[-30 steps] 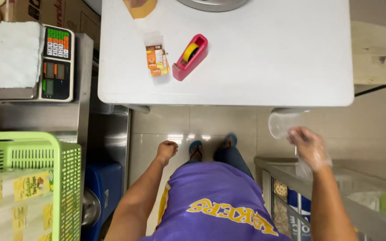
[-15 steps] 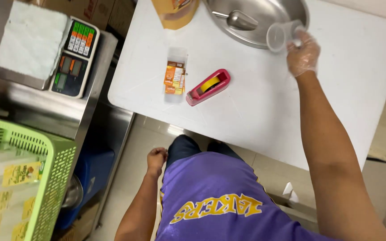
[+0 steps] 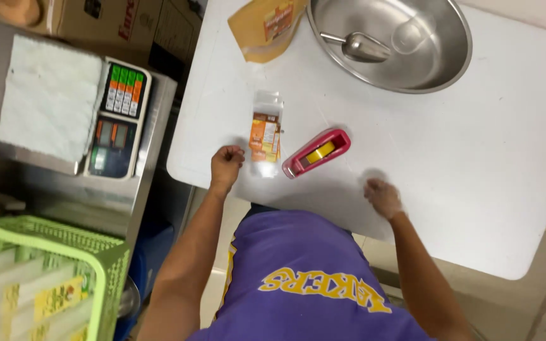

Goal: Labeling and sealing bags of food products using tape and labels at a packaging station.

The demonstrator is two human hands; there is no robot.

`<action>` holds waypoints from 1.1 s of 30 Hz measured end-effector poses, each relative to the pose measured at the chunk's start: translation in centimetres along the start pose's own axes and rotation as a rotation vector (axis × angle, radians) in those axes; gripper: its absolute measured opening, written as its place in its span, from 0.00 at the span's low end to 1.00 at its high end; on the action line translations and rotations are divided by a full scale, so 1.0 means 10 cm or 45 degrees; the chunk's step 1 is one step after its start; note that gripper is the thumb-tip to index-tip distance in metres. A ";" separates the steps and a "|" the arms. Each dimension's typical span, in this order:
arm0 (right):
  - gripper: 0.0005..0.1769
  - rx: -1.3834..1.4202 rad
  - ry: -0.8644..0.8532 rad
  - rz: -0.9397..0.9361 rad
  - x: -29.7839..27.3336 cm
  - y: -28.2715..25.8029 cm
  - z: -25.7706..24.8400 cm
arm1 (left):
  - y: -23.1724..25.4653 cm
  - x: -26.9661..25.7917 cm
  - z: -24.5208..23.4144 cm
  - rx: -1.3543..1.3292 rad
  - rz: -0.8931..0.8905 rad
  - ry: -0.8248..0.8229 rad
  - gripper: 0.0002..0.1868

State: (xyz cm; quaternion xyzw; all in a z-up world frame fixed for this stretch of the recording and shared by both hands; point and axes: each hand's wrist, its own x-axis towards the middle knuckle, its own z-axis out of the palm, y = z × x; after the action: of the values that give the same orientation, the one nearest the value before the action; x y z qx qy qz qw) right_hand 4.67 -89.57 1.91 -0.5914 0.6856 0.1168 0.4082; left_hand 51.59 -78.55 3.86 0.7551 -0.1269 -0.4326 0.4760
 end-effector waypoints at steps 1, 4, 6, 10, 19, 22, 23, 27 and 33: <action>0.20 0.138 -0.009 0.107 -0.26 -0.03 0.07 | 0.15 0.17 0.02 0.063 0.069 -0.025 0.04; 0.23 0.449 0.000 0.266 -0.75 -0.05 0.20 | 0.60 0.67 0.14 0.131 0.223 -0.042 0.07; 0.25 0.616 0.019 0.313 -0.96 -0.11 0.22 | 1.09 0.79 0.24 0.129 0.306 -0.029 0.09; 0.22 0.906 0.168 0.373 -1.15 -0.58 -0.05 | 2.11 0.86 0.37 0.168 0.683 -0.025 0.40; 0.18 0.222 0.408 -0.350 -0.74 -1.91 -1.07 | 2.78 0.85 0.37 0.082 0.934 -0.263 0.09; 0.12 0.199 0.572 -0.960 -0.69 -2.45 -1.24 | 2.77 0.88 0.37 0.062 0.909 -0.210 0.08; 0.08 0.213 0.659 -1.323 -0.69 -2.65 -1.29 | 2.75 0.92 0.37 0.040 0.918 -0.161 0.08; 0.15 0.322 0.399 -0.964 -0.59 -2.79 -1.13 | 2.81 1.02 0.45 -0.007 0.974 -0.159 0.09; 0.13 0.351 0.445 -1.019 -0.57 -2.40 -0.95 | 2.93 1.29 0.49 0.064 1.182 -0.177 0.08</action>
State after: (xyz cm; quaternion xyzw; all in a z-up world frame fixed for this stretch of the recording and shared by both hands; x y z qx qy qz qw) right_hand 22.19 -98.12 19.73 -0.7607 0.4709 -0.2437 0.3743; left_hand 61.91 -104.37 20.39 0.5990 -0.4931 -0.2205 0.5912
